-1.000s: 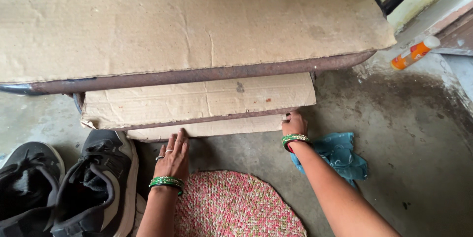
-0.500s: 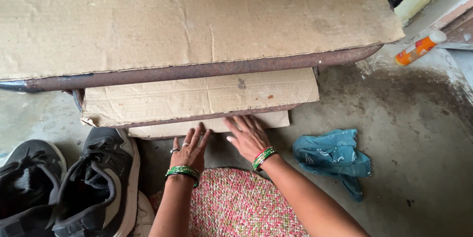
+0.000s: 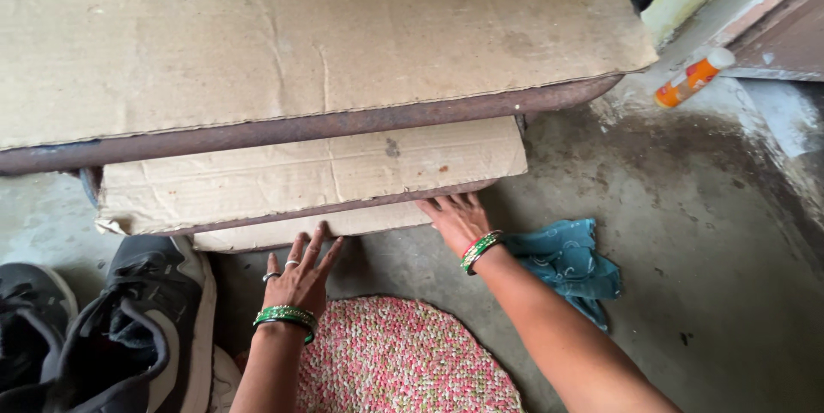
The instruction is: The person wipes a piece of cardboard on a metal shoe rack with a blue cloth, then wipes another piece of cardboard on the floor. Finally, the person wipes a black and white sneaker with the same cloth.
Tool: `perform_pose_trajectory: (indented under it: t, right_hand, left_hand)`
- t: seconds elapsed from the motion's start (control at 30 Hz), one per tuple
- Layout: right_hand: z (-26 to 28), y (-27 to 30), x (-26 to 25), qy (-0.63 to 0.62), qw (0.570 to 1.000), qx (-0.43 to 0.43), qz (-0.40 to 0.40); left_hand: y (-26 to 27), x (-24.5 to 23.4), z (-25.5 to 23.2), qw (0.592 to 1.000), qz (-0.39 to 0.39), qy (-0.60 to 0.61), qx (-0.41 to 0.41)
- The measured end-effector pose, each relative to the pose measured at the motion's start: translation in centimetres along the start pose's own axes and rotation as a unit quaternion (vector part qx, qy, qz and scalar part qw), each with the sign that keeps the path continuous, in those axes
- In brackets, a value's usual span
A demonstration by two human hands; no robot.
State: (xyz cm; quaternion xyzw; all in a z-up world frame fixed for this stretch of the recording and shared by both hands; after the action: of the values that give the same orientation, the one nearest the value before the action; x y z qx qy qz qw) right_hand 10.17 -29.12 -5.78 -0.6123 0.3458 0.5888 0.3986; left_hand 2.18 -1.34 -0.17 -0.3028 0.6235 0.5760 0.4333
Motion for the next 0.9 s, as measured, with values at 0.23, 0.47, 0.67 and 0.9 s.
perform_pose_trajectory:
  t: [0.23,0.47,0.67,0.9]
  right_hand:
    - [-1.5,-0.6,-1.2,-0.066,0.983,0.082,0.153]
    - [2.3,-0.8,-3.7,-0.033,0.993,0.012,0.117]
    - [5.5,0.5,-4.3,-0.073,0.990,0.014,0.118]
    - [4.9,5.2,-5.7,-0.070,0.992,0.082,-0.067]
  left_hand:
    - [-0.7,0.7,0.2,1.000,0.012,0.000,-0.004]
    - [0.3,-1.3,-0.1,0.999,0.017,-0.019,-0.022]
    - [0.5,-1.7,-0.9,0.997,0.063,-0.032,-0.028]
    - [-0.6,-1.5,-7.6,0.991,-0.110,0.011,0.070]
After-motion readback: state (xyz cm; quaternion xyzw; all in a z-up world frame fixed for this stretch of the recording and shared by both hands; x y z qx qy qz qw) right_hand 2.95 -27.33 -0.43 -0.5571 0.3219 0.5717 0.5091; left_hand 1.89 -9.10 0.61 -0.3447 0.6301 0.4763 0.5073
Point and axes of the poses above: each hand's wrist, its own y-axis away from the middle knuckle, its own x-axis out of the palm, z = x × y, the point moved 4 cm from there along -y, towards the middle knuckle, and after that the axes turned 2 degrees about -z, right-handed, at the moved point
